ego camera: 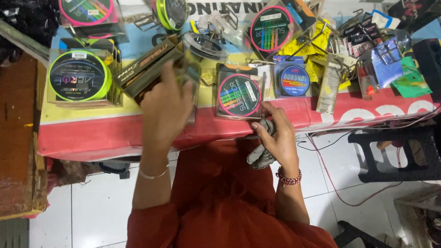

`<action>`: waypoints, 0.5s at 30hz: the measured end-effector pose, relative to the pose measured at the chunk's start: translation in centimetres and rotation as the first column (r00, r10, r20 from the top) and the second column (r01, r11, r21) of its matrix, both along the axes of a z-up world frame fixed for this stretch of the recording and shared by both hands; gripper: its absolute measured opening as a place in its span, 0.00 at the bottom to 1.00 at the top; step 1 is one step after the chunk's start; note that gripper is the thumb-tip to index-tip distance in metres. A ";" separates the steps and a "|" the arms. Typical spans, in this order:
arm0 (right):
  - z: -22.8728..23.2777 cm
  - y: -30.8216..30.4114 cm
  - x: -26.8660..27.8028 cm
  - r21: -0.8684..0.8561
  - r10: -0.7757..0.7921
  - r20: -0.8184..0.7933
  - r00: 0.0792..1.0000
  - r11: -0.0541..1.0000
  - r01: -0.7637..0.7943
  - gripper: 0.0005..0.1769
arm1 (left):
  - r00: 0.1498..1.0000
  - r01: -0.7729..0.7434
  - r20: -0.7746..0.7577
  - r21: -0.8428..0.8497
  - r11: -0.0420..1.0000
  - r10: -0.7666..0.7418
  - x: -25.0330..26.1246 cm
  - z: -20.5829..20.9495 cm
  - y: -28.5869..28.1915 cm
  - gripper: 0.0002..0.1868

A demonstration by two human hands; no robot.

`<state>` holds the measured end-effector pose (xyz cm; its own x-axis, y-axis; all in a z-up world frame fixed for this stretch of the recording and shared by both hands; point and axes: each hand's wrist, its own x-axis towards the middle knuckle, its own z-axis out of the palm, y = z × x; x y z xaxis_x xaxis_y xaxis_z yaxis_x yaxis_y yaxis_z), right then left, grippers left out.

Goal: The person is cleaning individual fishing line spools by wiping them with a cloth.

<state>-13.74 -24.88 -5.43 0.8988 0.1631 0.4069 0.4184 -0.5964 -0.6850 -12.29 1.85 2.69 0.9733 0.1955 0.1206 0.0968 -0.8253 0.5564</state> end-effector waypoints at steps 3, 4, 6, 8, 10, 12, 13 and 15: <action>0.0 0.0 -0.2 -0.002 0.003 0.019 1.000 1.000 -0.003 0.29 | 0.989 0.136 -0.040 -0.165 0.977 -0.144 0.3 2.7 -2.8 0.36; 0.0 0.1 -0.2 -0.002 0.006 0.024 1.000 1.000 -0.006 0.29 | 0.989 0.134 -0.035 -0.164 0.977 -0.141 0.2 2.0 -3.1 0.36; 0.1 0.0 -0.4 0.000 -0.005 0.003 1.000 1.000 0.005 0.30 | 0.934 0.338 0.166 -0.129 0.932 -0.316 0.0 0.6 -3.9 0.38; 0.1 0.0 -0.3 -0.003 -0.005 0.005 1.000 1.000 0.005 0.30 | 0.918 0.389 0.127 -0.095 0.916 -0.377 -0.8 -0.2 -3.7 0.41; 0.2 0.0 -0.2 -0.005 -0.004 0.007 1.000 1.000 0.004 0.30 | 0.897 0.439 0.084 -0.063 0.897 -0.433 -1.1 -1.1 -3.7 0.44; 0.3 0.1 -0.2 -0.017 -0.007 0.011 1.000 1.000 0.007 0.29 | 0.906 0.424 -0.004 0.011 0.906 -0.424 -1.4 -2.3 -3.8 0.43; 0.3 0.0 -0.4 -0.017 -0.001 0.008 1.000 1.000 0.002 0.29 | 0.908 0.419 -0.007 0.010 0.908 -0.419 -1.0 -3.9 -3.8 0.43; 0.4 0.1 -0.2 -0.011 -0.014 0.000 1.000 1.000 0.014 0.28 | 0.941 0.285 0.129 0.200 0.937 -0.314 0.2 -6.9 -3.5 0.46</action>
<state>-13.94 -24.80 -5.06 0.9012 0.1550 0.4048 0.4097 -0.6095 -0.6787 -12.06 -1.63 -4.22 0.9491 -0.1402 0.2820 -0.2464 -0.8883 0.3876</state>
